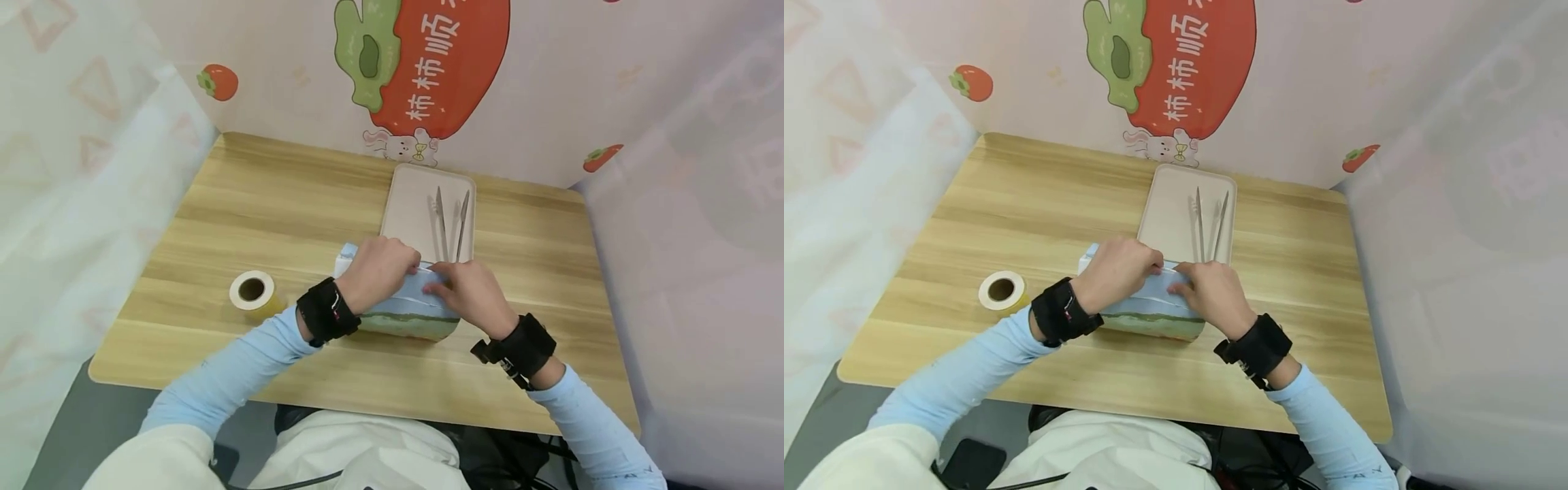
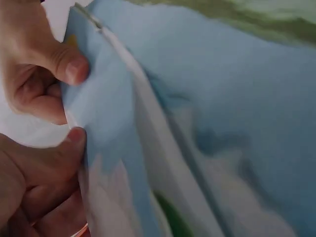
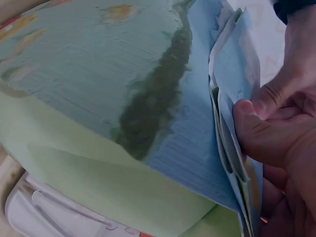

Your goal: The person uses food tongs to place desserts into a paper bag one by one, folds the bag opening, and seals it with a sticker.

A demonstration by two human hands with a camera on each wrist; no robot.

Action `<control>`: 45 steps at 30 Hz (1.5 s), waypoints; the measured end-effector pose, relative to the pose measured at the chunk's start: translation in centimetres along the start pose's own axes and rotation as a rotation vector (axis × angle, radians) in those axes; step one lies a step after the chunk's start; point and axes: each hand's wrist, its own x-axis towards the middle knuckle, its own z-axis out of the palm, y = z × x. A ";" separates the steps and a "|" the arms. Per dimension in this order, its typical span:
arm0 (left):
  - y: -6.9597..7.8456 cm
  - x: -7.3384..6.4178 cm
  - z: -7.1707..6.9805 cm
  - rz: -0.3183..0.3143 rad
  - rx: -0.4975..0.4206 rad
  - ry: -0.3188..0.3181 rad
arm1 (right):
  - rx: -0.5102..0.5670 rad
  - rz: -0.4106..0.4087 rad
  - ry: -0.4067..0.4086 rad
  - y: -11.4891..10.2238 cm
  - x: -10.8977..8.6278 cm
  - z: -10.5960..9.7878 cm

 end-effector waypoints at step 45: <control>-6.8 -5.6 -0.2 0.070 -0.067 0.112 | -0.003 -0.051 0.267 2.7 -3.1 0.4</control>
